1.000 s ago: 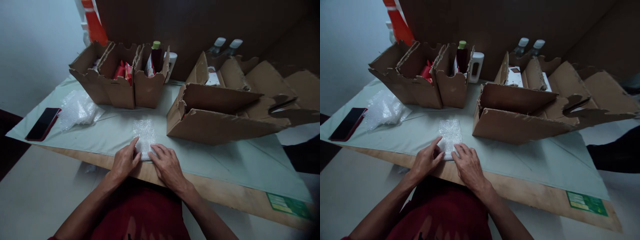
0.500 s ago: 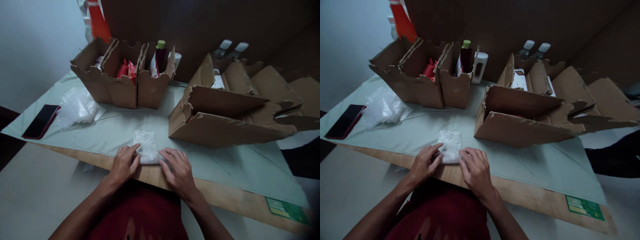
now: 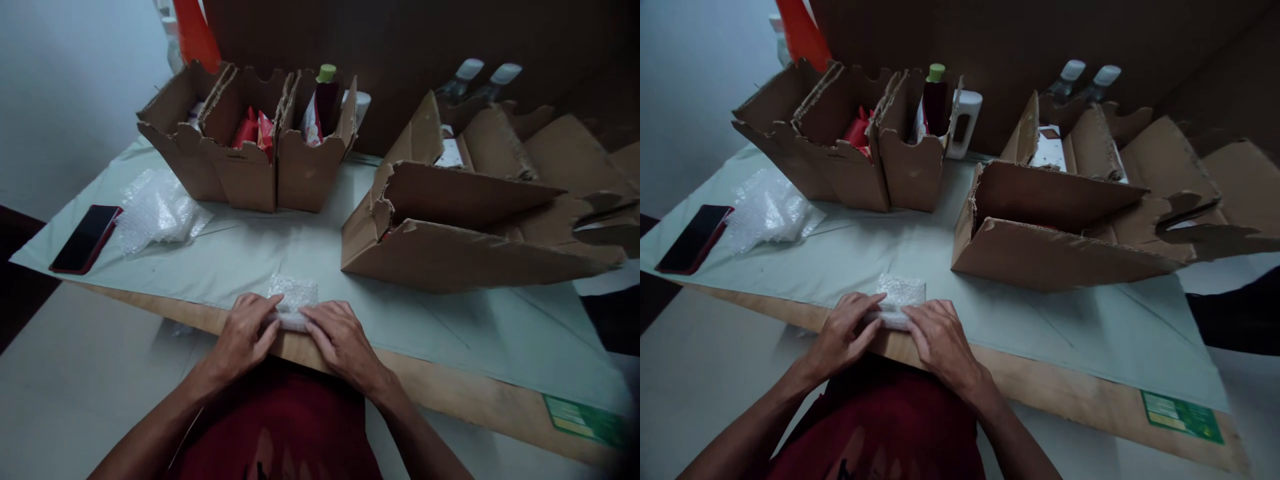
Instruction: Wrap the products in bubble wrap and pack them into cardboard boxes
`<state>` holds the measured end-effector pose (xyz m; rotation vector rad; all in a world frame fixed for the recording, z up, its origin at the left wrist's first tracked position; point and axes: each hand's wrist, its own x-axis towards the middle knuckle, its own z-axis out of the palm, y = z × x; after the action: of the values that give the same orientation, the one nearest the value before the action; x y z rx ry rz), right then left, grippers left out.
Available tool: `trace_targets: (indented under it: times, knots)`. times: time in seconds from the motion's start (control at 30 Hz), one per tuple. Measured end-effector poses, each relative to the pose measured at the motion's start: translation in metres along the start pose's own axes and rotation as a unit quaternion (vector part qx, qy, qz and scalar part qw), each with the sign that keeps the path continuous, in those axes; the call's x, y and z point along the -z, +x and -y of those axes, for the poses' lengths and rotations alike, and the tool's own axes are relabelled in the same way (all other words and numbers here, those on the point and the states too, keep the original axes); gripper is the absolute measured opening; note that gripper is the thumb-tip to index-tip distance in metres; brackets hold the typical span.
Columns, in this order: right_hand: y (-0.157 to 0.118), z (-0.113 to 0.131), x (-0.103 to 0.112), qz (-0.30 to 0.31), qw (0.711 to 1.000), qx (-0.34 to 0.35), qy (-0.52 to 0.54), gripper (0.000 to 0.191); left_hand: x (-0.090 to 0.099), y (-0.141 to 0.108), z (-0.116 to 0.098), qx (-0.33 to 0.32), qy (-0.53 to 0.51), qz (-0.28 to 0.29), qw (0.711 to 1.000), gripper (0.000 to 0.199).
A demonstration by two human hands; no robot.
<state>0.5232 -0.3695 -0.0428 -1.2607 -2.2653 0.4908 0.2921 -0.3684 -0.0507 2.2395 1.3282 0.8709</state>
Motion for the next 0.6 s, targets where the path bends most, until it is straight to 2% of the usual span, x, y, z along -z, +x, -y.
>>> trace_targets:
  times: [0.1, 0.13, 0.2, 0.3, 0.37, 0.43, 0.5, 0.6]
  knots:
    - [0.003, 0.0, -0.002, -0.072, 0.995, 0.0, -0.07, 0.029, -0.011, 0.014, 0.015, 0.041, 0.07, -0.013, 0.997, 0.034]
    - [0.004, 0.001, -0.003, -0.079, 0.993, 0.008, -0.091, 0.03, -0.013, 0.018, 0.019, 0.046, 0.094, -0.013, 0.994, 0.033]
    - [0.007, 0.002, -0.007, -0.05, 0.992, 0.032, -0.111, 0.029, -0.013, 0.022, 0.022, 0.054, 0.112, -0.023, 0.992, 0.031]
    - [0.012, -0.002, -0.014, -0.009, 0.995, 0.034, -0.094, 0.023, -0.006, 0.012, 0.013, 0.087, 0.043, -0.084, 0.992, 0.031]
    - [0.015, -0.007, -0.017, -0.033, 0.998, -0.001, -0.051, 0.022, 0.0, -0.004, 0.002, 0.149, -0.044, -0.107, 0.982, 0.03]
    - [0.017, -0.008, -0.017, -0.069, 0.996, -0.052, -0.005, 0.021, 0.004, -0.018, -0.008, 0.235, -0.145, -0.083, 0.957, 0.033]
    - [0.014, -0.002, -0.014, -0.094, 0.991, -0.087, 0.031, 0.02, 0.003, -0.023, -0.015, 0.311, -0.253, -0.028, 0.915, 0.044]
    - [0.002, 0.015, -0.007, -0.089, 0.989, -0.08, 0.092, 0.02, 0.001, -0.014, -0.02, 0.363, -0.357, 0.034, 0.86, 0.057]
